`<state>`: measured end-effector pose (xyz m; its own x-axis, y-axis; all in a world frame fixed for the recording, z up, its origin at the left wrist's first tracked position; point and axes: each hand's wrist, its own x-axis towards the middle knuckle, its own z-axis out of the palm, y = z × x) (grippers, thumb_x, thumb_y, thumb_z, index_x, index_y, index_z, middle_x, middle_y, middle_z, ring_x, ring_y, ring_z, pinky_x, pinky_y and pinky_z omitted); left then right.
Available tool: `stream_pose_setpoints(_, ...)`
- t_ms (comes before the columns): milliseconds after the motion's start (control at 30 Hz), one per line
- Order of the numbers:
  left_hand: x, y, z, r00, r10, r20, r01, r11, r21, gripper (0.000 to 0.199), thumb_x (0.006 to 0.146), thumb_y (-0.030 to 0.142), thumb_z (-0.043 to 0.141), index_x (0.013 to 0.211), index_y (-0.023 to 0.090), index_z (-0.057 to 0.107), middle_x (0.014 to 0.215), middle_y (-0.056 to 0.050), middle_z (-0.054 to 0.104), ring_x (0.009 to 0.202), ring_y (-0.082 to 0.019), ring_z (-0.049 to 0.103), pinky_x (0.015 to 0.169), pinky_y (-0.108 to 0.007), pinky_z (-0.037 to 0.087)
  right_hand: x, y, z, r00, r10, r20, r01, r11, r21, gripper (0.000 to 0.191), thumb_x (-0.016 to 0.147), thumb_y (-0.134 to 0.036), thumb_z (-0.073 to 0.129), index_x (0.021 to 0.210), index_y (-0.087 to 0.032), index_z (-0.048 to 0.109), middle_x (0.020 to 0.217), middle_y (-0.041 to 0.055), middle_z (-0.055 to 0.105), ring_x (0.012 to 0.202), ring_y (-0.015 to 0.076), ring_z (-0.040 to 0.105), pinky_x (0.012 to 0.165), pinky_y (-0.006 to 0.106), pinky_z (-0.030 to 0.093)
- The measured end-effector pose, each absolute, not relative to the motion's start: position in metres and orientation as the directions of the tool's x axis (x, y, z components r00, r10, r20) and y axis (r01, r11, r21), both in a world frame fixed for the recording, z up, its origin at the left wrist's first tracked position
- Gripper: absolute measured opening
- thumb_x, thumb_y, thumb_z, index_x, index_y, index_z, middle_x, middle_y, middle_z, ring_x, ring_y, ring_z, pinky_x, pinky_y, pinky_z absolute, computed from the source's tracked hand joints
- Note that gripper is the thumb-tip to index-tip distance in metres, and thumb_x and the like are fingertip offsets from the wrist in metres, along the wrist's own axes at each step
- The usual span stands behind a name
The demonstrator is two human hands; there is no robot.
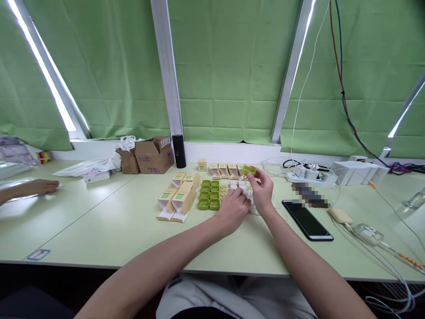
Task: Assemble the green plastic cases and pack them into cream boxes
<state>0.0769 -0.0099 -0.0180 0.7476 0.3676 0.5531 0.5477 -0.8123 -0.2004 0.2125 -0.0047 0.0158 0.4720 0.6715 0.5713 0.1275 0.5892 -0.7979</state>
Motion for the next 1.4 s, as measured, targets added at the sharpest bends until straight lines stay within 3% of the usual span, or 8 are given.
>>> stream_pose_setpoints(433, 0.079, -0.009, -0.028, 0.741, 0.391, 0.546, 0.575, -0.789, -0.216, 0.020, 0.095, 0.034, 0.074, 0.099, 0.015, 0.076, 0.098, -0.013, 0.070, 0.113, -0.032, 0.051, 0.094, -0.047, 0.042, 0.211, -0.004, 0.013, 0.450, 0.684, 0.574, 0.128, 0.587, -0.799, 0.053, 0.085, -0.052, 0.074, 0.122, -0.015, 0.072, 0.107, 0.0123, 0.075, 0.090, 0.0229, 0.066, 0.075, 0.035, 0.056)
stream_pose_setpoints(800, 0.076, -0.012, -0.022, 0.698, 0.438, 0.566, 0.601, -0.789, -0.131, 0.023, 0.093, 0.038, 0.077, 0.099, 0.016, 0.075, 0.100, -0.013, 0.073, 0.113, -0.033, 0.053, 0.093, -0.048, 0.044, 0.212, -0.002, 0.011, 0.433, 0.693, 0.577, 0.148, 0.577, -0.803, 0.056, 0.084, -0.055, 0.074, 0.123, -0.014, 0.072, 0.105, 0.0121, 0.075, 0.090, 0.0230, 0.065, 0.075, 0.035, 0.055)
stream_pose_setpoints(967, 0.069, -0.013, -0.013, 0.630, 0.482, 0.609, 0.615, -0.788, -0.012, 0.021, 0.093, 0.036, 0.075, 0.102, 0.016, 0.076, 0.106, -0.014, 0.073, 0.116, -0.034, 0.053, 0.095, -0.051, 0.045, 0.212, -0.003, 0.011, 0.429, 0.697, 0.575, 0.137, 0.578, -0.804, 0.056, 0.084, -0.054, 0.074, 0.124, -0.015, 0.072, 0.105, 0.0115, 0.075, 0.088, 0.0227, 0.065, 0.074, 0.035, 0.055)
stream_pose_setpoints(1167, 0.046, 0.000, 0.011, 0.468, 0.534, 0.704, 0.625, -0.763, 0.164, 0.009, 0.092, 0.022, 0.068, 0.099, 0.021, 0.074, 0.097, -0.011, 0.074, 0.115, -0.036, 0.053, 0.092, -0.051, 0.045, 0.209, -0.005, 0.010, 0.378, 0.696, 0.610, 0.162, 0.600, -0.784, 0.053, 0.084, -0.051, 0.074, 0.125, -0.018, 0.071, 0.109, 0.0115, 0.075, 0.094, 0.0242, 0.067, 0.074, 0.036, 0.057)
stream_pose_setpoints(1300, 0.023, 0.015, 0.021, 0.312, 0.556, 0.771, 0.617, -0.735, 0.281, 0.015, 0.089, 0.019, 0.068, 0.103, 0.023, 0.071, 0.094, -0.009, 0.074, 0.113, -0.036, 0.054, 0.095, -0.052, 0.043, 0.202, -0.007, 0.007, 0.283, 0.717, 0.637, 0.154, 0.622, -0.768, 0.049, 0.081, -0.042, 0.076, 0.125, -0.021, 0.071, 0.117, 0.0113, 0.075, 0.102, 0.0253, 0.067, 0.077, 0.036, 0.058)
stream_pose_setpoints(1400, 0.006, 0.018, 0.018, 0.260, 0.529, 0.808, 0.592, -0.748, 0.299, 0.028, 0.088, 0.019, 0.068, 0.117, 0.022, 0.068, 0.108, -0.010, 0.075, 0.121, -0.036, 0.050, 0.103, -0.053, 0.042, 0.196, -0.009, 0.004, 0.229, 0.736, 0.637, 0.138, 0.624, -0.769, 0.045, 0.079, -0.034, 0.077, 0.122, -0.023, 0.072, 0.117, 0.0103, 0.075, 0.100, 0.0250, 0.068, 0.076, 0.036, 0.058)
